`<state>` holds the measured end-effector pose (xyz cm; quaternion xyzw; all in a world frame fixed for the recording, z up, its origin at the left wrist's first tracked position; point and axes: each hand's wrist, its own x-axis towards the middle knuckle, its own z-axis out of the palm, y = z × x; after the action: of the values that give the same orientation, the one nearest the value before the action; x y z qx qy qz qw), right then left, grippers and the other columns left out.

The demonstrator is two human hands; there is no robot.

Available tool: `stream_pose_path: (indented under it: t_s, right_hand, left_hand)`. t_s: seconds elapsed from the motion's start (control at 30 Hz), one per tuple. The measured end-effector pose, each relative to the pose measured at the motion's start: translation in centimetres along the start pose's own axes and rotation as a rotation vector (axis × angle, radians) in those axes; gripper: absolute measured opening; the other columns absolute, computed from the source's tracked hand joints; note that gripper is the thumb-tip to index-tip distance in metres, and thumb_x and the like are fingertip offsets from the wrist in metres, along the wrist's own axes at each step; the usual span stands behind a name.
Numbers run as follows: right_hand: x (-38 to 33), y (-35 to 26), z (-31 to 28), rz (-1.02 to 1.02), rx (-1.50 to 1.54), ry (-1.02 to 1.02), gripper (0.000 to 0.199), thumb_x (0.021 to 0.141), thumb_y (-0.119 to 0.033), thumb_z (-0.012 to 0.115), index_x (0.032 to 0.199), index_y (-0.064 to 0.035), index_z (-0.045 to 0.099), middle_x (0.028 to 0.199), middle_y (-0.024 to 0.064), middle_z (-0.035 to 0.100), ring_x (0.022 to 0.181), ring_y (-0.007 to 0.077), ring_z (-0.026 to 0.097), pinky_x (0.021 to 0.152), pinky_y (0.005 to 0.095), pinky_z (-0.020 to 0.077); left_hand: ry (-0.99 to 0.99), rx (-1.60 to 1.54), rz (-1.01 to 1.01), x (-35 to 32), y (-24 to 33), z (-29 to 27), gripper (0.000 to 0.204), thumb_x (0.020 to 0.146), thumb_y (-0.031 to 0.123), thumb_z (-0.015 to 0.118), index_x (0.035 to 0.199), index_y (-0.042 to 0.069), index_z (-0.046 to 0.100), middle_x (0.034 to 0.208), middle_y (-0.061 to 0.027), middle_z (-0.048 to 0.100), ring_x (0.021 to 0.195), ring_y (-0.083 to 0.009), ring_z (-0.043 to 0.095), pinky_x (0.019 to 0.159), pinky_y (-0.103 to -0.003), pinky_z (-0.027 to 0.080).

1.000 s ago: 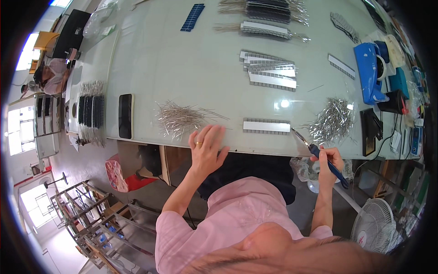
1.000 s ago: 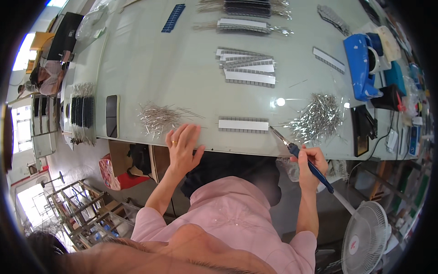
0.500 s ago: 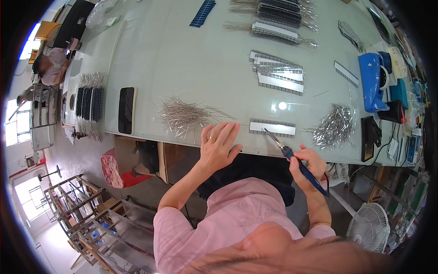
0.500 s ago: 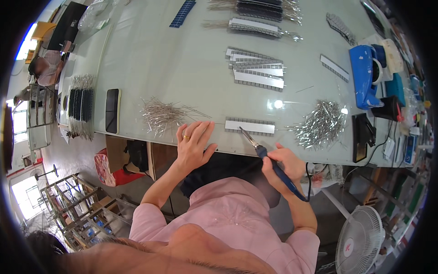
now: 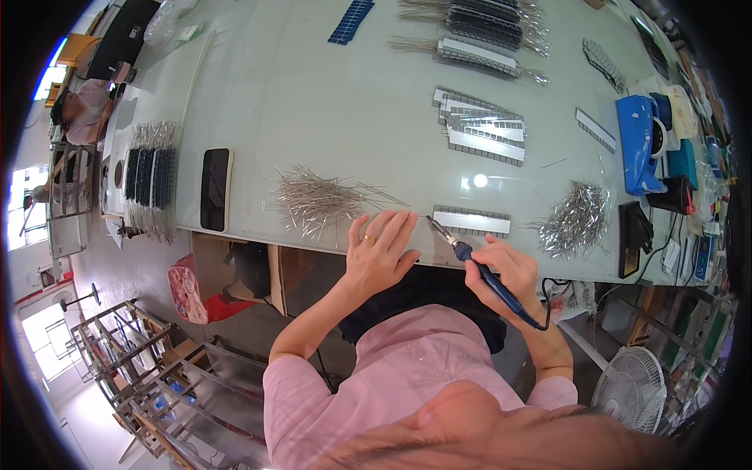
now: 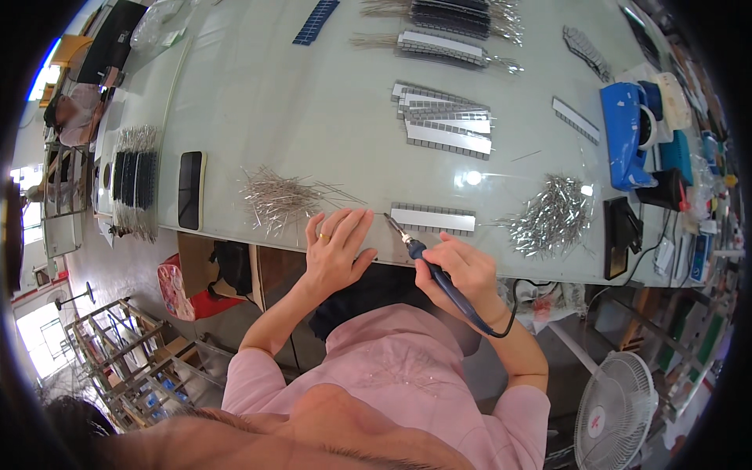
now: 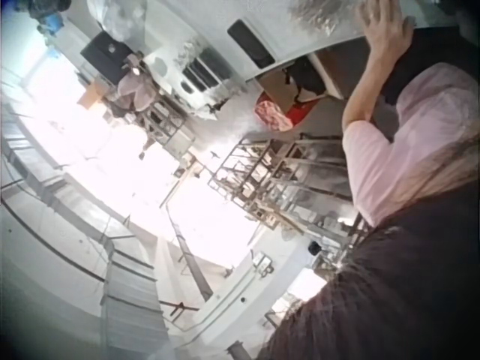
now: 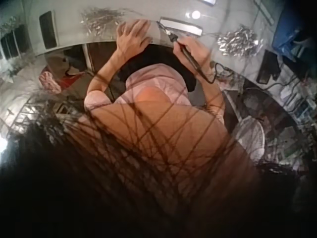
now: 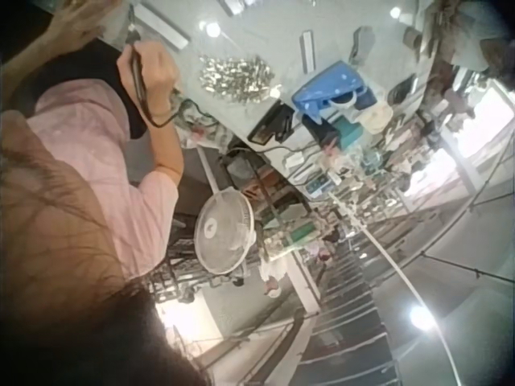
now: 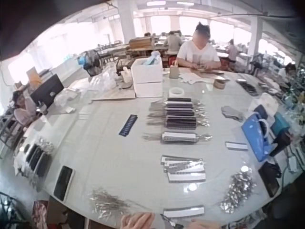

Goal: Soldering leads onto small electronic component strips at an assembly workbench.

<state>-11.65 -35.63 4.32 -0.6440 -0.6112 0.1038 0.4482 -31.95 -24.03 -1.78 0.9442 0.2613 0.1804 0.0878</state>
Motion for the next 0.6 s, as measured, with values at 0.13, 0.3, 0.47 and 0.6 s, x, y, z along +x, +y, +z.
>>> stream_pose_path:
  t_s: [0.13, 0.3, 0.47, 0.6]
  right_hand:
    - [-0.6, 0.9, 0.0, 0.069, 0.062, 0.002, 0.018, 0.069, -0.001, 0.074, 0.080, -0.0046, 0.060, 0.068, 0.0087, 0.062, 0.058, 0.0236, 0.063, 0.081, 0.0379, 0.0575]
    - [-2.9, 3.1, 0.1, 0.419, 0.366, 0.082, 0.009, 0.079, 0.001, 0.068, 0.082, -0.0013, 0.059, 0.073, 0.0071, 0.065, 0.067, 0.0147, 0.067, 0.084, 0.0332, 0.0546]
    - [-4.5, 4.2, -2.1, 0.401, 0.502, 0.410, 0.010, 0.089, 0.003, 0.053, 0.099, 0.0013, 0.052, 0.085, 0.0109, 0.065, 0.075, 0.0186, 0.069, 0.103, 0.0354, 0.0426]
    - [-5.5, 5.1, -3.8, 0.515, 0.424, 0.510, 0.011, 0.091, -0.008, 0.057, 0.097, -0.0001, 0.053, 0.085, 0.0107, 0.064, 0.073, 0.0195, 0.068, 0.106, 0.0389, 0.0392]
  left_hand:
    - [0.070, 0.009, 0.006, -0.1, 0.4, -0.2, 0.056, 0.077, 0.035, 0.069, 0.126, 0.012, 0.059, 0.124, -0.0019, 0.055, 0.116, -0.0193, 0.051, 0.101, -0.044, 0.029]
    - [0.172, -0.137, 0.190, -0.5, 2.6, 0.4, 0.049, 0.073, 0.038, 0.073, 0.116, 0.016, 0.064, 0.113, -0.0009, 0.057, 0.110, -0.0184, 0.054, 0.095, -0.043, 0.033]
    - [-0.069, -0.145, 0.158, 2.3, 5.4, 0.9, 0.077, 0.074, 0.052, 0.069, 0.135, 0.010, 0.050, 0.145, -0.0098, 0.040, 0.132, -0.0260, 0.037, 0.104, -0.051, 0.028]
    - [-0.183, -0.167, 0.113, 4.3, 6.6, 1.3, 0.093, 0.068, 0.059, 0.071, 0.139, 0.005, 0.043, 0.147, -0.0131, 0.037, 0.137, -0.0299, 0.031, 0.108, -0.056, 0.020]
